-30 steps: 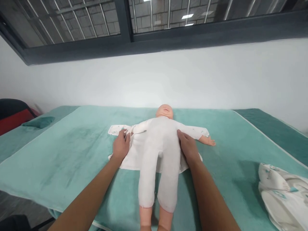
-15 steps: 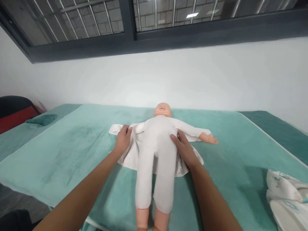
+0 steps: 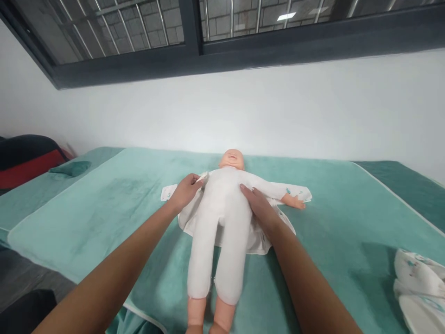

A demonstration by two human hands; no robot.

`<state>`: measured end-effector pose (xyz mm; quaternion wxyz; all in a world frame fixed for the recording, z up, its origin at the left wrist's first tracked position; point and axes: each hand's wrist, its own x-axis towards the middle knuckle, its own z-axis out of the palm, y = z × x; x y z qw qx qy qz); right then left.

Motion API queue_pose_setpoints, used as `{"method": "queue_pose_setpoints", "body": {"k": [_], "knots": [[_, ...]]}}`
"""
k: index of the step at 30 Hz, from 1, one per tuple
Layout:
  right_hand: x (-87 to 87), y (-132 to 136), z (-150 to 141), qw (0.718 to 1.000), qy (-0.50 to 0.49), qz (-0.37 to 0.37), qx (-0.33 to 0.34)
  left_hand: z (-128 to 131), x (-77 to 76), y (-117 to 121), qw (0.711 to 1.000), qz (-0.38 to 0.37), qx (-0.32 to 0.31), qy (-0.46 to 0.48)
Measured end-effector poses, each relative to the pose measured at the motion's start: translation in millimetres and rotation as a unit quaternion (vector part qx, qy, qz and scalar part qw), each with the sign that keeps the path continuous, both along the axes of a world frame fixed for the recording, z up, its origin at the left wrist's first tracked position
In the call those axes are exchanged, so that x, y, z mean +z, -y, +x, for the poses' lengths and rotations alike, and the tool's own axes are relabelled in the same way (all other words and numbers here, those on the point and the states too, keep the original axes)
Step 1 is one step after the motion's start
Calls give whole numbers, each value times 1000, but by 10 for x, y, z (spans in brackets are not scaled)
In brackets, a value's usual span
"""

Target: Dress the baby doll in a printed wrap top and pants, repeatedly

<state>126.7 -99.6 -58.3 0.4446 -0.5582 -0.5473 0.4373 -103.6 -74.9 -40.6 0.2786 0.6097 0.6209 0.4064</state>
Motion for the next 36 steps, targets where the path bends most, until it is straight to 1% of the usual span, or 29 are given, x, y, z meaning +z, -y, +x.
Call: {"method": "queue_pose_setpoints", "body": {"k": [1, 3, 5, 7, 9, 12, 15, 17, 20, 21, 23, 24, 25, 26, 27, 28, 29, 30, 31, 32, 34, 36], "knots": [[14, -27, -45, 997, -63, -38, 10, -48, 19, 34, 1000, -17, -9, -1], [22, -53, -121, 980, -172, -98, 19, -145, 54, 86, 999, -46, -24, -7], [-2, -43, -172, 967, -232, -106, 21, -226, 84, 106, 998, -56, -27, -12], [-43, -10, -205, 958, -267, -101, 35, -267, 113, 90, 999, -50, -17, -12], [-83, 24, -233, 951, -289, -93, 49, -249, 149, 51, 999, -39, -5, -9], [-123, 52, -272, 943, -317, -87, 51, -118, 233, 2, 999, -32, -8, -11], [-152, 43, -291, 938, -331, -93, 39, 61, 363, 55, 999, -26, -24, -21], [-170, 27, -293, 939, -328, -92, 41, 173, 459, 189, 998, -26, -48, -30], [-182, 8, -288, 944, -313, -91, 49, 329, 572, 537, 994, -40, -100, -24], [-180, 6, -286, 947, -306, -94, 42, 374, 592, 673, 990, -51, -134, -12], [-172, 9, -282, 952, -290, -100, 19, 430, 588, 920, 972, -68, -225, 20], [-165, 14, -281, 953, -283, -102, 11, 427, 560, 1012, 965, -69, -251, 37], [-157, 21, -279, 954, -280, -103, 11, 395, 512, 1073, 965, -60, -251, 49], [-148, 29, -278, 954, -279, -103, 16, 330, 443, 1098, 973, -42, -222, 54], [-138, 38, -277, 954, -281, -105, 22, 230, 354, 1088, 985, -16, -164, 48], [-129, 46, -277, 953, -283, -107, 26, 99, 247, 1047, 995, 17, -93, 25], [-120, 53, -276, 952, -285, -108, 27, -56, 129, 981, 998, 47, -20, -21], [-112, 57, -276, 952, -285, -109, 26, -226, 5, 899, 993, 74, 46, -81], [-106, 58, -275, 952, -284, -110, 26, -398, -117, 810, 981, 88, 87, -151], [-103, 56, -274, 952, -283, -112, 29, -561, -231, 722, 966, 87, 113, -218], [-102, 43, -270, 952, -282, -118, 29, -816, -413, 567, 940, 49, 128, -312], [-102, 27, -265, 951, -281, -128, 17, -951, -522, 443, 923, 14, 128, -362]]}}
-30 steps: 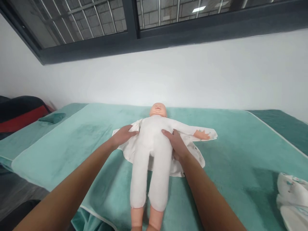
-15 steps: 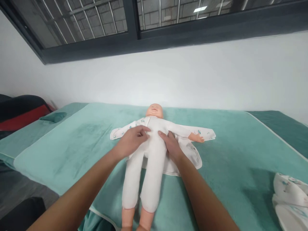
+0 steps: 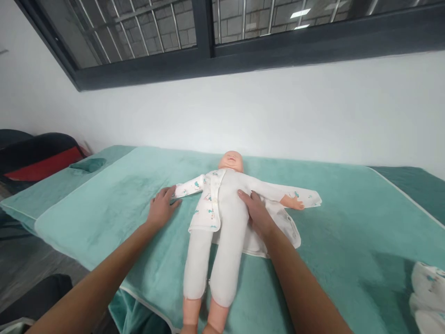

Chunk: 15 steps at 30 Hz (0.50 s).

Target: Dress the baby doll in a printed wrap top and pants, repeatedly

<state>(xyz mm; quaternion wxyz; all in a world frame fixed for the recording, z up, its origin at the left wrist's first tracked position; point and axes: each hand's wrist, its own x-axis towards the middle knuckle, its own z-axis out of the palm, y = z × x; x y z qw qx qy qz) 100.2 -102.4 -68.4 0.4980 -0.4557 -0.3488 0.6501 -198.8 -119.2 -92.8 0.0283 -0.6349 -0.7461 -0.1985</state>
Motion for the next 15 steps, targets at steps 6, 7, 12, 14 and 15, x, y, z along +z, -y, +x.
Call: {"method": "queue_pose_setpoints", "body": {"k": [6, 7, 12, 14, 15], "knots": [[36, 5, 6, 998, 50, -31, -7, -18, -55, -321, 998, -12, 22, -52], [37, 10, 5, 999, 48, -19, -1, -14, -55, -374, 998, -10, 24, -56], [-17, 3, 1, 999, 13, 36, 3, 8, -70, -551, 996, -9, 54, -67], [-37, -7, 5, 999, 4, 37, -11, 34, -76, -558, 995, -13, 71, -61], [-41, -9, 6, 999, 1, 39, -13, 51, -77, -550, 995, -15, 82, -55]]}}
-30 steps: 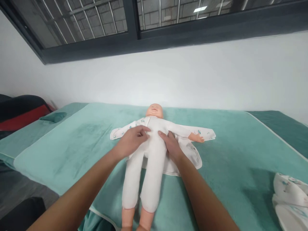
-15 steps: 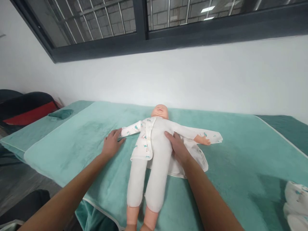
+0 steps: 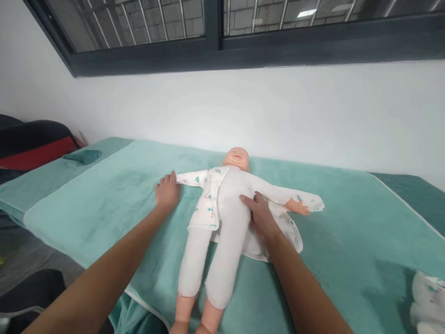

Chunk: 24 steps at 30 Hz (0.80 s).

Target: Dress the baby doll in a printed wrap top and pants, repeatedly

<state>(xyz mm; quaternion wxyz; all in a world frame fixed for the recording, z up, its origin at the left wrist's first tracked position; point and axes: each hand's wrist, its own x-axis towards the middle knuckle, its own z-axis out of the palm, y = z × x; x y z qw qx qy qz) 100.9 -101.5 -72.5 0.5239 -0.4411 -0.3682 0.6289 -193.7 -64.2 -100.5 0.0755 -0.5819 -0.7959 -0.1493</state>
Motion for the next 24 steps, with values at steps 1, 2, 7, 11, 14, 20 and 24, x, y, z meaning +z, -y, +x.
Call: {"method": "queue_pose_setpoints", "body": {"k": [1, 2, 7, 11, 14, 20, 24], "knots": [[1, 1, 1, 1000, -2, 3, 3, 18, 0, 14, 1000, 0, 11, 10], [5, 5, 2, 1000, -2, 4, 5, 35, 2, 33, 999, 3, 22, 23], [37, 28, 7, 1000, 1, -2, 9, 90, 38, 158, 996, 31, 47, 62], [8, 0, 21, 999, -21, 8, 36, 158, 27, 383, 981, 137, 7, 135], [-7, -10, 27, 998, -33, 12, 46, 302, -72, 711, 954, 197, -54, 219], [60, 47, 10, 998, -38, 16, 53, 537, -193, 1407, 922, 135, -198, 305], [67, 47, -5, 999, -31, 5, 35, 553, -112, 1518, 918, 128, -254, 277]]}}
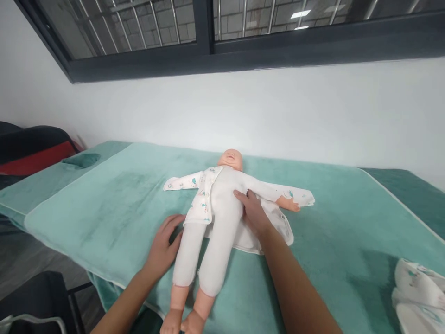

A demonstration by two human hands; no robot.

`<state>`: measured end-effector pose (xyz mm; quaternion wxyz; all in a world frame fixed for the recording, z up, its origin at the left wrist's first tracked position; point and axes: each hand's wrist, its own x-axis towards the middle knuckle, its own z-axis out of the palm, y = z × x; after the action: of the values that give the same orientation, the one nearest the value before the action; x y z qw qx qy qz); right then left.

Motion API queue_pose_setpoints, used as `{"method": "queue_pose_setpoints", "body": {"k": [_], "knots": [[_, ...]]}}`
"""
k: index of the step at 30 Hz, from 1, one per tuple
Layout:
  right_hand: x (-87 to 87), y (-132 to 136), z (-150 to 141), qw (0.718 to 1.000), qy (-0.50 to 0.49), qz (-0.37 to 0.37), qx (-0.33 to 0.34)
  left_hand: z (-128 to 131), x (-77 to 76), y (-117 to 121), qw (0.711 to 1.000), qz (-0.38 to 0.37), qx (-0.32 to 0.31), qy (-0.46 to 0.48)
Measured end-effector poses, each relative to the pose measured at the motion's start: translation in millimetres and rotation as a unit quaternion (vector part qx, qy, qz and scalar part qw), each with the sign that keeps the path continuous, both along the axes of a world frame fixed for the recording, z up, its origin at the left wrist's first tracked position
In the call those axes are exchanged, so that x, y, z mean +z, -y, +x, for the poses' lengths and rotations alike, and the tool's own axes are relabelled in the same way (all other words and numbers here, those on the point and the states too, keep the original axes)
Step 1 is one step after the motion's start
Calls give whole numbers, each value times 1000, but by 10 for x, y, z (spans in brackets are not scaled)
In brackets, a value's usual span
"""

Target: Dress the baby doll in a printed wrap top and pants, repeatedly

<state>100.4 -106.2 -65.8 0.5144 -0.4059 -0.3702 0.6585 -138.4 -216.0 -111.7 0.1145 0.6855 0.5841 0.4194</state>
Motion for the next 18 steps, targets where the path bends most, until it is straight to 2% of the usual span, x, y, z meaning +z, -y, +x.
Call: {"method": "queue_pose_setpoints", "body": {"k": [5, 12, 15, 18], "knots": [[-21, -15, 12, 999, 26, -21, -12, 60, 43, -114, 999, 11, -44, -15], [-51, -26, 32, 999, 47, -23, -14, 58, 46, -99, 998, 46, -39, 25], [-32, -13, 21, 998, 56, -27, -18, 41, 55, -78, 997, 57, -57, 20], [-9, 0, 14, 998, 55, -22, -16, 48, 49, -90, 997, 70, -45, -3]]}}
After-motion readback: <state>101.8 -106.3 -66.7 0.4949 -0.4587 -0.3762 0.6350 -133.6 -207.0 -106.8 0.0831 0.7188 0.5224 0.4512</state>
